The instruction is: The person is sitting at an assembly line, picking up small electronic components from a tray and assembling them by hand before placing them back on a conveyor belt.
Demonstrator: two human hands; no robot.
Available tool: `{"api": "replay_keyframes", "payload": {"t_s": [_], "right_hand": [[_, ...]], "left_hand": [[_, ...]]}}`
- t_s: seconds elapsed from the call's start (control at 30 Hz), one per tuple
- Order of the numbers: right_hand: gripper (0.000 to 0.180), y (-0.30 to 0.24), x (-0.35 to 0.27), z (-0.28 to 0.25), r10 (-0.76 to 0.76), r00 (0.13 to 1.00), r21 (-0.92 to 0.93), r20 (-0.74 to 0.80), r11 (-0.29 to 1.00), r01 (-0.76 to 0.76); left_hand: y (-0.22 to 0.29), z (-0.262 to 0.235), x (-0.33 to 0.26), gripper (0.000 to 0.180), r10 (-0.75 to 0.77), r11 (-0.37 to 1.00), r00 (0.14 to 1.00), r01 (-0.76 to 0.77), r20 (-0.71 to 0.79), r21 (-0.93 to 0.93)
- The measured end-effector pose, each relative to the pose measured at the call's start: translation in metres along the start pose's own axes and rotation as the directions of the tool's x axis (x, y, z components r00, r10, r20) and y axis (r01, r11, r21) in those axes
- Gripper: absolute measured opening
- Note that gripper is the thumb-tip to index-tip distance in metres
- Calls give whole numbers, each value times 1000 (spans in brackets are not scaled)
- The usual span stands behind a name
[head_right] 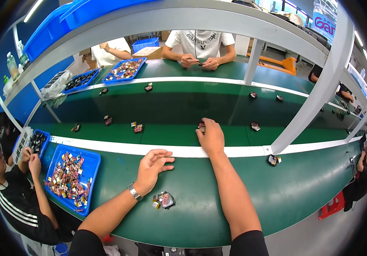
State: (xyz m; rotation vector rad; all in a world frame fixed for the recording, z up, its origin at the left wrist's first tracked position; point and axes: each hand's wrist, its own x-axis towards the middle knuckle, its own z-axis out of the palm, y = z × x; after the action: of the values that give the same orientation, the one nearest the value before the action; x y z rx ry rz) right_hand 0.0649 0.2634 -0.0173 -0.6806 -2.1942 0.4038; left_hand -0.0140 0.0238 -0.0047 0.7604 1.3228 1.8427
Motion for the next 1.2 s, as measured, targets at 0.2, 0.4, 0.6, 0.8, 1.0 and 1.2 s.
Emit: {"api": "replay_keyframes", "payload": {"t_s": [0.2, 0.4, 0.6, 0.8, 1.0, 1.2], "right_hand": [[37, -60, -39, -27, -179, 983, -30, -35, 984, 178], [58, -144, -145, -88, -202, 869, 272, 452, 959, 81], [53, -153, -156, -86, -254, 829, 234, 497, 960, 154], [48, -140, -110, -101, -265, 871, 403, 414, 911, 86], [58, -97, -66, -79, -364, 838, 538, 407, 837, 102], [59, -87, -66, -87, -405, 787, 490, 465, 858, 153]], "left_hand": [[-2, -11, -5, 23, 18, 1000, 999, -18, -28, 0], [-4, -8, -1, 20, 11, 1000, 1000, -11, -12, 27], [-4, -13, -1, 19, 5, 1000, 999, -6, 34, 19], [-4, -15, 1, 22, -26, 1000, 991, 27, 130, -1], [-7, -36, 6, 39, -217, 975, 882, 214, 419, 54], [7, -31, 6, 38, -220, 970, 880, 244, 421, -4]]}}
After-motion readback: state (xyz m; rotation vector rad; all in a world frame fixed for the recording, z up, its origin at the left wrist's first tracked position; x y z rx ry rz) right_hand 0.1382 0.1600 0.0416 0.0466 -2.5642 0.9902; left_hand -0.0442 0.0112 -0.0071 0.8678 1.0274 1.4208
